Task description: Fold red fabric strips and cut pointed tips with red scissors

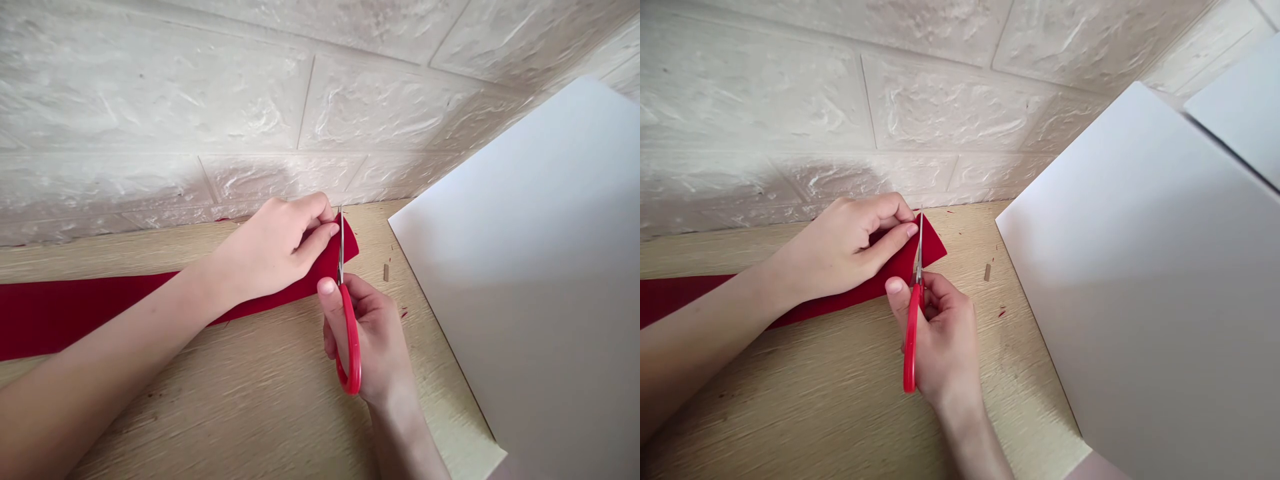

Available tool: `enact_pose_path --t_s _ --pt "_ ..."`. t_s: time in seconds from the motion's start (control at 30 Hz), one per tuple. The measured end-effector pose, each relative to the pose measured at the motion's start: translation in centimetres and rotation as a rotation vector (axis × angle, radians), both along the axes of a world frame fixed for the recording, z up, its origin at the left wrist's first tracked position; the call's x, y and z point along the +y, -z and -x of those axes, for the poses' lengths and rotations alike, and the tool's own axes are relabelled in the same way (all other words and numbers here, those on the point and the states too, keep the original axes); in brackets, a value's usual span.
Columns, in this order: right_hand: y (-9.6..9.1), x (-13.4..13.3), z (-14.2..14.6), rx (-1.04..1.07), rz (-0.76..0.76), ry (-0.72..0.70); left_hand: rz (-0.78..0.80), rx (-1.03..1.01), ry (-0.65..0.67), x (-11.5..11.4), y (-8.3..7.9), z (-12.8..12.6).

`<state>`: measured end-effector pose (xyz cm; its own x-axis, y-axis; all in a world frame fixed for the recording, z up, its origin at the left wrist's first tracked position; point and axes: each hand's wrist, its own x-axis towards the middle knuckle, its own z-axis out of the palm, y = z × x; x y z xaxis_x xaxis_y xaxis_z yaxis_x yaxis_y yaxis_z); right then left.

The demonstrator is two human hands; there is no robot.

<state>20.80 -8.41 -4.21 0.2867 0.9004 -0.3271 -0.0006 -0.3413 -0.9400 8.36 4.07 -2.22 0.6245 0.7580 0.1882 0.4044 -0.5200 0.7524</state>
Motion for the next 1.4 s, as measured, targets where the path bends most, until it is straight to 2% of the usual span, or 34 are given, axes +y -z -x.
enact_pose_path --t_s 0.3,0.6,1.07,1.4 --pt "-0.15 0.17 -0.23 0.006 0.001 0.005 0.053 0.040 -0.002 -0.02 -0.31 0.19" --pt "-0.75 0.01 -0.17 -0.060 0.033 -0.049 0.057 0.050 0.019 0.07 -0.23 0.17" --pt "-0.45 0.27 -0.07 0.009 0.051 -0.007 0.069 0.067 0.032 0.05 -0.08 0.23" --pt "-0.06 0.17 -0.20 -0.019 0.063 -0.001 0.067 0.049 0.041 0.03 -0.16 0.13"
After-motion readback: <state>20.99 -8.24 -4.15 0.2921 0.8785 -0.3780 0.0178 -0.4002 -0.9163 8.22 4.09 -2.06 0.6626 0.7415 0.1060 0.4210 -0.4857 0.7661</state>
